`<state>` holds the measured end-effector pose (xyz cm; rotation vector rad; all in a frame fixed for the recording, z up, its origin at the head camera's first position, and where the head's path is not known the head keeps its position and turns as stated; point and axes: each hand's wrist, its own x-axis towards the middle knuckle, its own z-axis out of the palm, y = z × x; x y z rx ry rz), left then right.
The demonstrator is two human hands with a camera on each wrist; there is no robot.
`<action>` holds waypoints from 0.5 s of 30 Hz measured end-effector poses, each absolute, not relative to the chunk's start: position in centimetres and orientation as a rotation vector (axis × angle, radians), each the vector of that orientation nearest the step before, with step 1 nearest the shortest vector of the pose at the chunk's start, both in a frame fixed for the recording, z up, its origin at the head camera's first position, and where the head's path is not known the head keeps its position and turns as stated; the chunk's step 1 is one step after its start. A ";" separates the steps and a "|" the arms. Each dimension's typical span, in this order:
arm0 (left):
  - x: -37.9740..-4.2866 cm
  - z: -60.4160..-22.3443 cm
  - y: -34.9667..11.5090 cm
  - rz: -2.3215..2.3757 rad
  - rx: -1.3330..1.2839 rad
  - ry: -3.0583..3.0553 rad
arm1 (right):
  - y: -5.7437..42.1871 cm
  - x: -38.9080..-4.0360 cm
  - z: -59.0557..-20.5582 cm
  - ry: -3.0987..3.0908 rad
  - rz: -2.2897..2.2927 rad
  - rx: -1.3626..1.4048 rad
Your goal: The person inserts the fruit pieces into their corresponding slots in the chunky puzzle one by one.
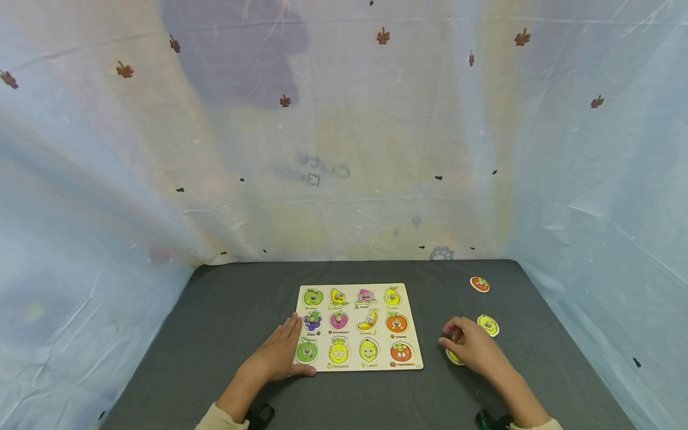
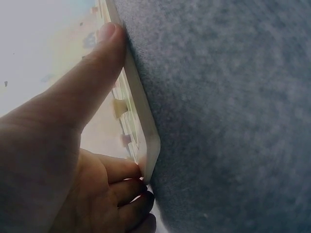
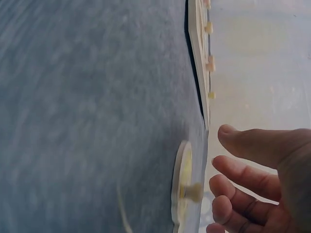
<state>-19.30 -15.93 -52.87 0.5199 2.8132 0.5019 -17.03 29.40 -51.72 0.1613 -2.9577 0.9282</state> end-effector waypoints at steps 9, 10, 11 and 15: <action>-19.4 -53.0 -16.0 0.502 0.514 2.814 | 30.9 -16.3 -52.3 -2.952 0.946 0.151; -19.4 -53.0 -16.0 0.503 0.515 2.814 | 31.0 -16.3 -52.4 -2.946 0.950 0.153; -19.4 -53.1 -16.0 0.503 0.514 2.813 | 31.1 -16.2 -52.4 -2.941 0.951 0.154; -19.4 -53.1 -15.9 0.502 0.518 2.812 | 31.3 -16.1 -52.6 -2.942 0.948 0.146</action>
